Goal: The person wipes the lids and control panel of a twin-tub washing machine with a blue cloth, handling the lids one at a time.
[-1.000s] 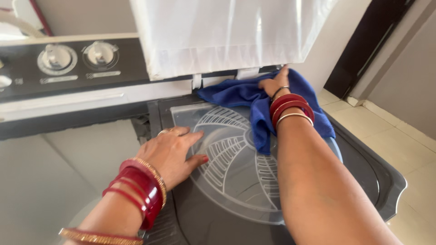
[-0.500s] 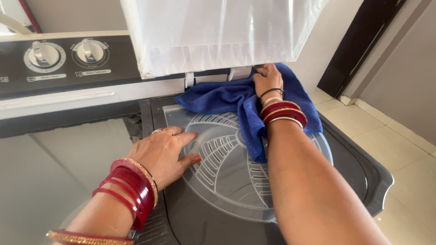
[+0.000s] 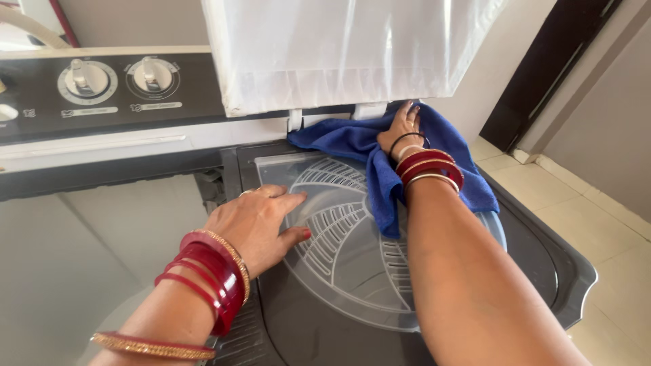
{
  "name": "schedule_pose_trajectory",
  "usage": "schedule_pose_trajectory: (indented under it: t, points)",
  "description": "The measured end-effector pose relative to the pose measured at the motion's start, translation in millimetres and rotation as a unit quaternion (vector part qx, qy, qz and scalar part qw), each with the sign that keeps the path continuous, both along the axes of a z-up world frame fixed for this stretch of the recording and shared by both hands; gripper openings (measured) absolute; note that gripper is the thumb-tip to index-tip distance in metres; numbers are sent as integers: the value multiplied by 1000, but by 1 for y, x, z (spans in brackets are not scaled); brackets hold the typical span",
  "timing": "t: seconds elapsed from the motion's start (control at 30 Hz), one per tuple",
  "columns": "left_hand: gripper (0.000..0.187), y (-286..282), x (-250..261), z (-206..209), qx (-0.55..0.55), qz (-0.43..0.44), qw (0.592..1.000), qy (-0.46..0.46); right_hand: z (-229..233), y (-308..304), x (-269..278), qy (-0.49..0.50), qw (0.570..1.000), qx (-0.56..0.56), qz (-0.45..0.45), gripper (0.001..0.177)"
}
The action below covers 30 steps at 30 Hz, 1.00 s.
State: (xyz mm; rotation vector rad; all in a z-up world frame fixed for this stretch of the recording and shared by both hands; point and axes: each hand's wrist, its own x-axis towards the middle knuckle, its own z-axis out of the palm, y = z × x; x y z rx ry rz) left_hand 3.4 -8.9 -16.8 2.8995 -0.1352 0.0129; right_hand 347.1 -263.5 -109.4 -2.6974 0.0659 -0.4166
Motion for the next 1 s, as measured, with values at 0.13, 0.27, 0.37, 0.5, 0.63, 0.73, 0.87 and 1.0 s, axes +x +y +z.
schedule_pose_trajectory:
  t: [0.13,0.27,0.37,0.5,0.63,0.73,0.87,1.0]
  points:
    - [57,-2,-2,2,0,-12,1000,20,2,-7,5,-36,998,-8,58,103]
    - [60,-3,0,0,4,-23,1000,-9,22,-4,-27,-91,985,147,2,49]
    - [60,-2,-1,2,-1,-16,1000,2,30,2,-43,-123,953,276,-13,30]
    - [60,-5,-4,4,-7,-8,1000,19,28,-3,-45,-120,911,387,71,33]
    - [60,-3,-3,3,-6,-14,1000,13,24,-2,-46,-176,939,287,73,30]
    - [60,-3,-1,0,-3,-33,999,-31,20,4,-47,-203,948,247,4,20]
    - [60,-4,-3,4,-9,-10,1000,16,22,-2,-49,-213,941,263,-21,27]
    - [59,-2,-4,3,-14,-19,1000,7,20,-6,-46,-171,942,281,-60,40]
